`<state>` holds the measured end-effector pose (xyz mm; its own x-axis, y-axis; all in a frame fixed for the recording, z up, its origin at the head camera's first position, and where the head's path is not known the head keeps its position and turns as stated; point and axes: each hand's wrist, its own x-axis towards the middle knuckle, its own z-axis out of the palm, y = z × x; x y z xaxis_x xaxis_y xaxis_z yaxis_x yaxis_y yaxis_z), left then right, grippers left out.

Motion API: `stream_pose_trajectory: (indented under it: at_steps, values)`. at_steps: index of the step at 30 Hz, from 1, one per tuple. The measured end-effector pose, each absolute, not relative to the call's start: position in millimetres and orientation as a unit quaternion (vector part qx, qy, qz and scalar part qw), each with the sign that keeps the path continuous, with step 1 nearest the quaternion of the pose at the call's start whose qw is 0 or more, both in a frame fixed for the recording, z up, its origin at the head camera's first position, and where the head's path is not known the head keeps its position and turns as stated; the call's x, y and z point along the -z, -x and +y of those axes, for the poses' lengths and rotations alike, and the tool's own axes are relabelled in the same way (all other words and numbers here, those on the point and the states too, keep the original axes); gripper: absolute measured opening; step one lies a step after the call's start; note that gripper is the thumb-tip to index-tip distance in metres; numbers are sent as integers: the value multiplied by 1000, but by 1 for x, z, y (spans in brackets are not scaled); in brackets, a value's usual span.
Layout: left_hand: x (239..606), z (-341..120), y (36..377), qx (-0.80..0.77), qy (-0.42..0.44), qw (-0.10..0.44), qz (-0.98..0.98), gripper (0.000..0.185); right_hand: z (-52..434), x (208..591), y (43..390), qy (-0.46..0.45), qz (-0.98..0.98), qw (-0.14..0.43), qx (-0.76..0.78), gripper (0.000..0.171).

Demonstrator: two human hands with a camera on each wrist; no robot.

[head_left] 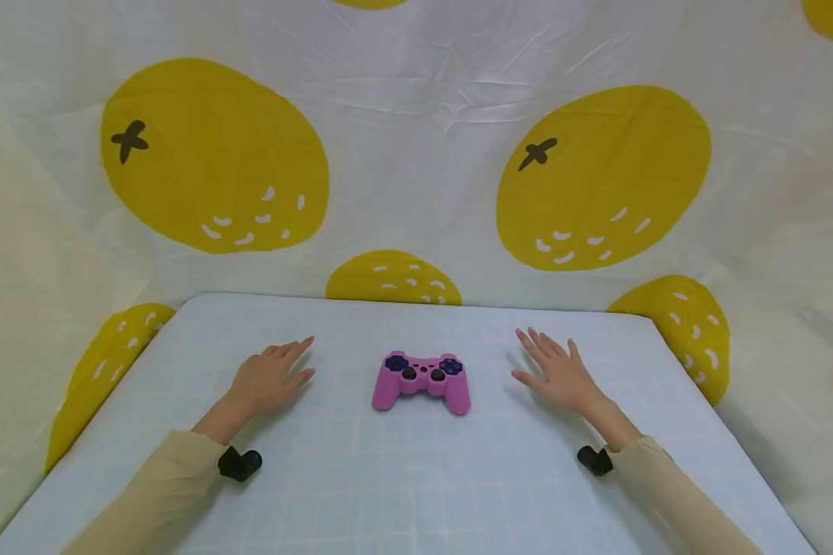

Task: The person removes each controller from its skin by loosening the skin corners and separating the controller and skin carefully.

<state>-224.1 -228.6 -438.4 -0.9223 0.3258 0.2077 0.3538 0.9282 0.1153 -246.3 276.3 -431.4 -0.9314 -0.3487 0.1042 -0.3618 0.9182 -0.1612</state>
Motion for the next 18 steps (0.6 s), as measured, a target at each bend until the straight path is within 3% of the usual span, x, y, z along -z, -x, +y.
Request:
stream_pose_trajectory:
  at_steps: [18]
  values:
    - [440,-202,224,155,145,83,-974,56,254,430,250,-202,-964,77,-152,69]
